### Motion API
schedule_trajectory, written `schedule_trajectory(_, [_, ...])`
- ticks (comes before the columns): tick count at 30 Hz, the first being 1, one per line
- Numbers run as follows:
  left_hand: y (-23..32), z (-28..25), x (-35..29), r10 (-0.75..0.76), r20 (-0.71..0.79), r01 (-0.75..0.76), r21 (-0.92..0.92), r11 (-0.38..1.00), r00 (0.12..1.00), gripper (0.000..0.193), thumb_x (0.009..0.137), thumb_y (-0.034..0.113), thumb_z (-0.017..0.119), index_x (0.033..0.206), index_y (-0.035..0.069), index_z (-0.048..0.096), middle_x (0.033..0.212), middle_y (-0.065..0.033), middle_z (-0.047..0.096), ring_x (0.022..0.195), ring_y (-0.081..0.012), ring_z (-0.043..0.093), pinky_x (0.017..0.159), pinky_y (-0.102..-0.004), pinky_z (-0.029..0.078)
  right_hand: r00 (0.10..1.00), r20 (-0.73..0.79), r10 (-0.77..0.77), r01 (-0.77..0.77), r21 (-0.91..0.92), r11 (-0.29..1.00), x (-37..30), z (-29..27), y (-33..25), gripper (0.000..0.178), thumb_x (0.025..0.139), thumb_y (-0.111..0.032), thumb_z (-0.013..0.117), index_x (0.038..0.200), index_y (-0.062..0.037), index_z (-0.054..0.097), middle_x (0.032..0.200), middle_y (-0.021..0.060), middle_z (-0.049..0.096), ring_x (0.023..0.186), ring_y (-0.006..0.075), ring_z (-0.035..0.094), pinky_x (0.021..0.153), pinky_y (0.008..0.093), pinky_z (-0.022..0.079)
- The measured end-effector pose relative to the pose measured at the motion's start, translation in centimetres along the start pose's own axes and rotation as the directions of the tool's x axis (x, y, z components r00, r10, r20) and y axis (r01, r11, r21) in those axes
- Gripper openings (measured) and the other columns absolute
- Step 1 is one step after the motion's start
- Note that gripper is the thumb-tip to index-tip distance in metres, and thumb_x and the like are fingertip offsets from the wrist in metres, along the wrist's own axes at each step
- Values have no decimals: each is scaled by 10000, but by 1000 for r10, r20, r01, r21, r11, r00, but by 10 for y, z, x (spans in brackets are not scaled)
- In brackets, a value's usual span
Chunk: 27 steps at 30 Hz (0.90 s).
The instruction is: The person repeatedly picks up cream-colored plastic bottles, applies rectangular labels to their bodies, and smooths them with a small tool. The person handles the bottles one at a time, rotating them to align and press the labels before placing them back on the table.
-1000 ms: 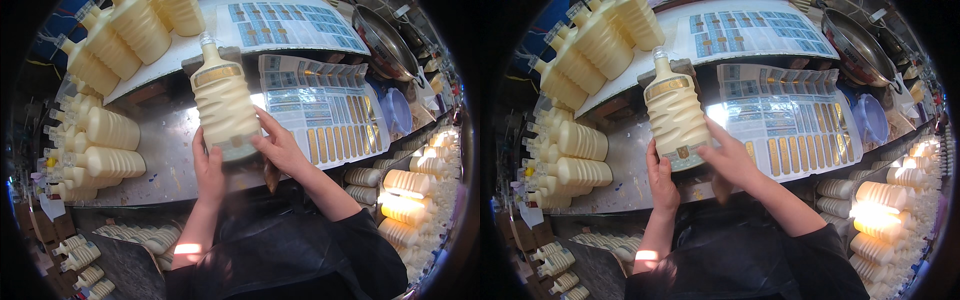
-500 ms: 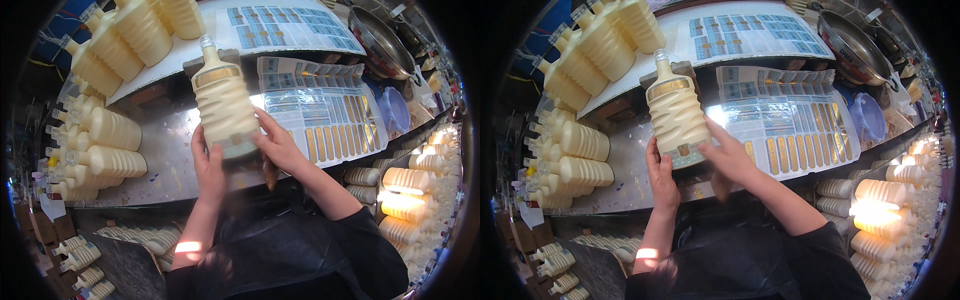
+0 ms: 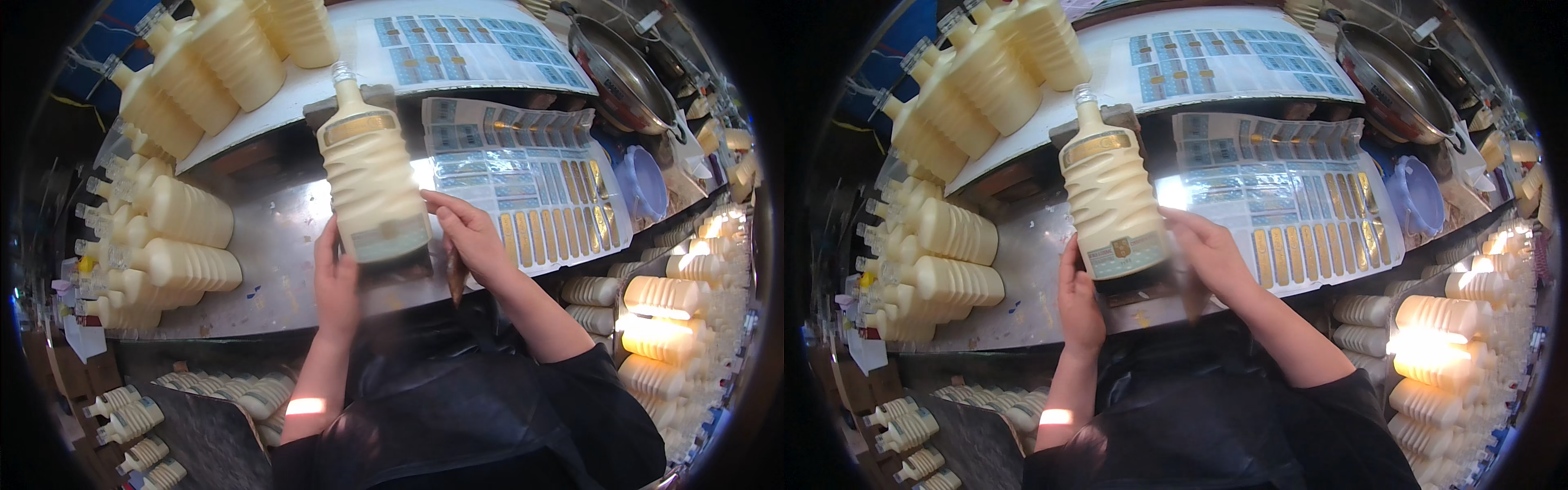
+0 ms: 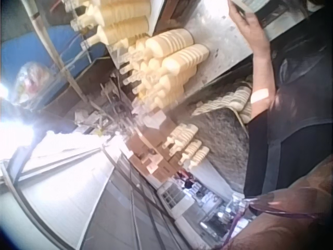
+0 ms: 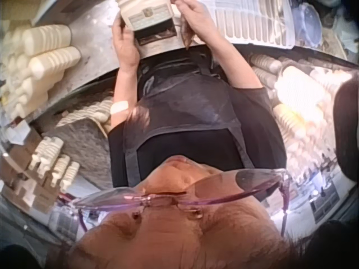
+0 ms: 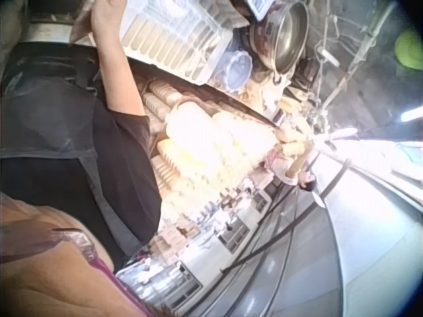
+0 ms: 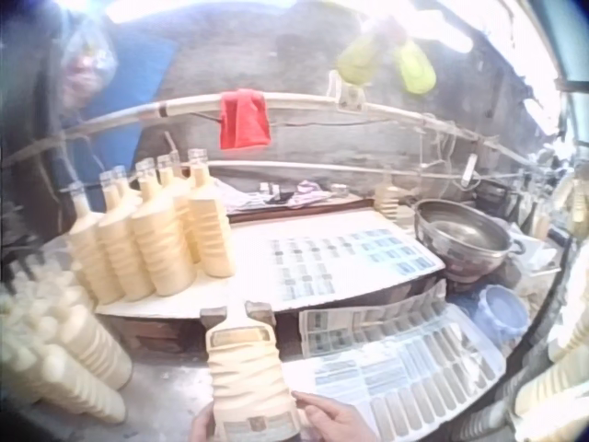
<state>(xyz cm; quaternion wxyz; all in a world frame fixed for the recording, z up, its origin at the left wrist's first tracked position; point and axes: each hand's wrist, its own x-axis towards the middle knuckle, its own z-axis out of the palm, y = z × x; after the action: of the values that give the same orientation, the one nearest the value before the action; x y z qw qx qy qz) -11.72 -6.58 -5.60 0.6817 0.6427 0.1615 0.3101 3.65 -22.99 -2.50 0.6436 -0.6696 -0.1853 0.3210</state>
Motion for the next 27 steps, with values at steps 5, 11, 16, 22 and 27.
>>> schedule_trajectory(5, [6,1,-2,184,33,-177,488,855,982,771,811,224,822,1465,-9,488,1330,-166,566,1258,-319,547,1076,-405,436,996,-2,89,-88,91,992,-6,-1,-6,448,1086,-255,493,1428,25,564,1333,94,676,593,27,471,550,183,420])
schedule_trajectory(11, [20,17,1,368,-25,-275,617,737,929,739,663,177,903,1317,-18,618,1175,-167,640,1094,-359,608,956,-434,496,994,13,112,-113,207,972,-5,2,-12,408,1074,-228,518,1414,-18,603,1219,42,711,599,15,460,550,172,400])
schedule_trajectory(16, [20,17,1,379,-13,-283,642,713,925,751,667,186,903,1327,-22,611,1198,-167,637,1087,-365,610,944,-439,502,994,-5,113,-109,210,972,-5,3,-10,410,1071,-212,515,1422,-15,594,1237,51,712,592,13,459,547,173,401])
schedule_trajectory(22, [14,5,-1,287,21,-239,613,753,958,713,804,208,842,1415,-19,553,1270,-162,624,1171,-337,592,1017,-422,461,991,12,130,-130,190,973,-9,-2,-17,391,1062,-188,523,1397,-8,614,1195,62,724,610,14,468,560,175,408])
schedule_trajectory(27, [13,-8,-1,56,56,-76,452,889,997,687,886,178,768,1493,13,494,1371,-164,586,1291,-316,527,1107,-411,401,999,-20,51,-48,134,990,-22,4,-27,391,1052,-135,522,1398,33,587,1231,102,713,583,16,489,537,175,421])
